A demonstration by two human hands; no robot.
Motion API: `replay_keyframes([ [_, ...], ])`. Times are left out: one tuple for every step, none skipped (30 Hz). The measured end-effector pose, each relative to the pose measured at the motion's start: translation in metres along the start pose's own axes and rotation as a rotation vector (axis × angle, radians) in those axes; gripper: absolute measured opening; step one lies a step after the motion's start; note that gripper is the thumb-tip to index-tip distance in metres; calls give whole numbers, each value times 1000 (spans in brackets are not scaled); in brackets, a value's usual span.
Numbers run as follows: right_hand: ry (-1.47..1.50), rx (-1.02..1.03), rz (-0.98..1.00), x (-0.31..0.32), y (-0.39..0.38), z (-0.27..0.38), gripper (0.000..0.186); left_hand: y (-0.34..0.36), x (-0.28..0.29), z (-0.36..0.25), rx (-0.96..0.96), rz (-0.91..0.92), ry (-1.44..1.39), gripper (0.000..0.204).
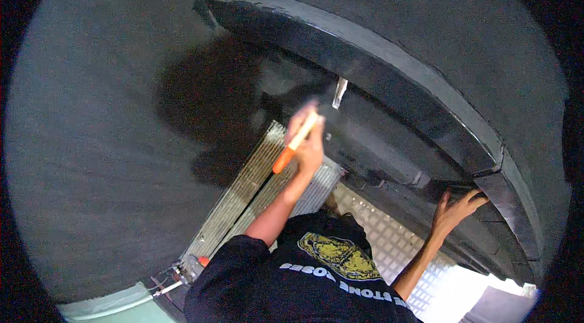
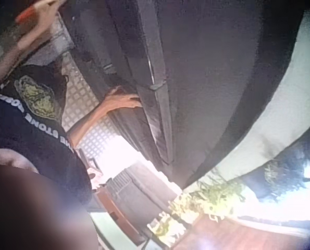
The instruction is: Painting the underside of a ceiling structure with black paint.
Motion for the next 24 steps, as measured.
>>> replay_keyframes([
  [3, -4, 9, 1, 0, 1, 85, 11, 5, -4, -66, -141, 60, 21],
  [8, -6, 20, 3, -1, 2, 85, 21, 6, -6, -28, -194, 31, 20],
  [9, -5, 23, 4, -2, 3, 85, 26, 7, -7, 10, -246, 3, 20],
  [32, -10, 22, 4, 0, 5, 86, 25, 6, 8, 95, -177, 84, 20],
  [54, -15, 22, 4, 2, 6, 86, 13, 1, 15, 22, -60, 82, 21],
  [44, -16, 17, 3, 2, 4, 86, -2, -11, 15, 36, 73, 2, 24],
  [28, -5, 9, 1, 0, 2, 88, -15, -14, 11, 5, 195, -75, 26],
  [12, 5, 2, -2, 0, 1, 89, -15, -12, 10, -48, 246, -88, 27],
  [0, 1, 3, -1, -1, -2, 89, -14, -11, 6, -95, 309, -108, 28],
  [11, -10, 24, -1, -2, -5, 89, -6, -8, 1, -65, 185, -17, 27],
  [28, -18, 48, 0, -4, -5, 90, 6, -1, -4, -36, 57, 81, 26],
  [22, -23, 51, 1, -5, -5, 90, 23, 5, 8, -29, -75, 71, 25],
  [18, -8, 40, 1, -6, -3, 90, 41, 15, 19, -24, -213, 64, 24],
  [8, 5, 29, 1, -5, -2, 90, 58, 19, 14, -43, -306, 98, 23],
  [13, 5, 28, 1, -2, 2, 90, 71, 23, 7, -67, -406, 136, 22],
  [22, -24, 39, 5, 2, 7, 91, 77, 21, 8, -70, -408, 138, 22],
  [33, -52, 49, 7, 4, 10, 91, 81, 20, 13, -18, -414, 132, 21],
  [39, -49, 47, 6, 4, 11, 91, 82, 19, 17, 33, -422, 125, 21],
  [33, -42, 28, 5, 4, 9, 92, 71, 9, 21, 54, -290, 28, 22],
  [28, -36, 10, 3, 3, 6, 92, 52, -2, 16, 122, -154, -103, 28],
  [32, -33, 8, 3, 3, 4, 92, 34, -10, 11, 28, -56, -114, 31],
  [17, -28, 19, 3, 1, 1, 92, 14, -15, 4, 11, -18, -60, 26],
  [-5, -26, 28, 4, -1, -2, 92, -3, -16, -2, 139, 100, -96, 27],
  [-11, -27, 28, 3, -2, -3, 92, -11, -13, 2, 73, 170, -117, 28],
])
Point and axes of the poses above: each hand's wrist, its own y-axis towards the middle knuckle, its own x-axis out of the back of the hand, z = x × y, the point moved 3 cm from there along y, towards the middle knuckle, and after that the axes turned 8 degrees about x, right-handed, at the moved point
